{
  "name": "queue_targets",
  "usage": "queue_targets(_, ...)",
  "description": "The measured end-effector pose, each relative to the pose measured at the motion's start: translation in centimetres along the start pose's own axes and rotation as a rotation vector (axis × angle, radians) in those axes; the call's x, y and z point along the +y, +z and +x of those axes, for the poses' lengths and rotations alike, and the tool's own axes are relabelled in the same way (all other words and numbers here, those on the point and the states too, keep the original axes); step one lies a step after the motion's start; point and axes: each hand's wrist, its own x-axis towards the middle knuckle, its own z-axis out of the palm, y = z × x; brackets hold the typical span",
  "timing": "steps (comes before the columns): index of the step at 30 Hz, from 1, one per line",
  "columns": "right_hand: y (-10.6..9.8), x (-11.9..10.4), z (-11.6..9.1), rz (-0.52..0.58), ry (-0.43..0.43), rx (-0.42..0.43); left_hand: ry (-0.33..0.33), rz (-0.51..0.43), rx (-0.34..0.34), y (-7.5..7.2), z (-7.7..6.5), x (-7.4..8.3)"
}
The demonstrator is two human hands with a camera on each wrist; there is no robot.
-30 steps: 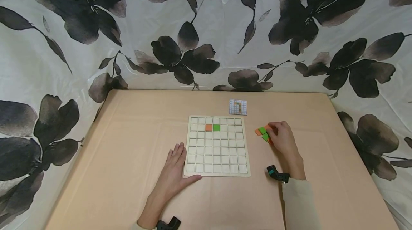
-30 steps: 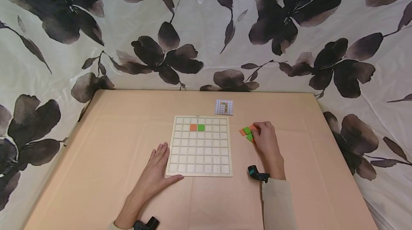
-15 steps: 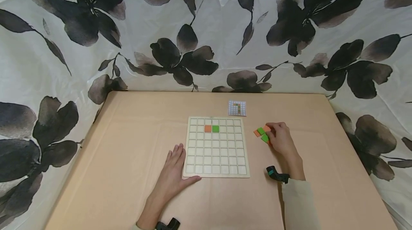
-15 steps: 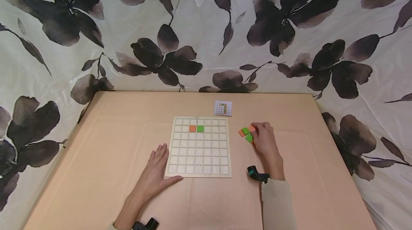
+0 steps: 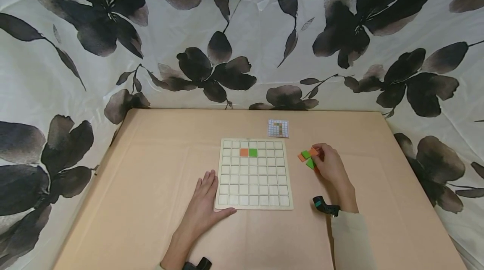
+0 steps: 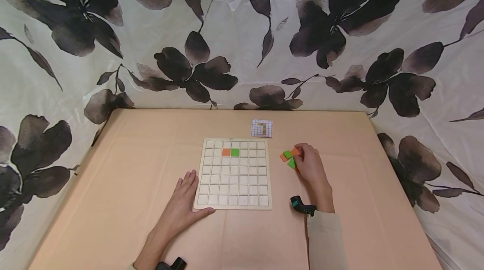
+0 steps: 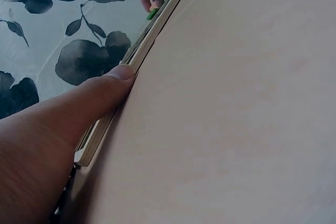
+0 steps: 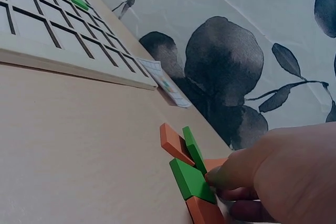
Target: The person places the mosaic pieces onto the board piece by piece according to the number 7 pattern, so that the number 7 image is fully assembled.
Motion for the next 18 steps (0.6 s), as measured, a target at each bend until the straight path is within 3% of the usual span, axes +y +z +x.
queue_targets(18, -0.6, -0.58, 0.0, 0.056, 0.03, 0.049, -0.011, -0.007, -0.033, -0.46, 0.2, 0.21)
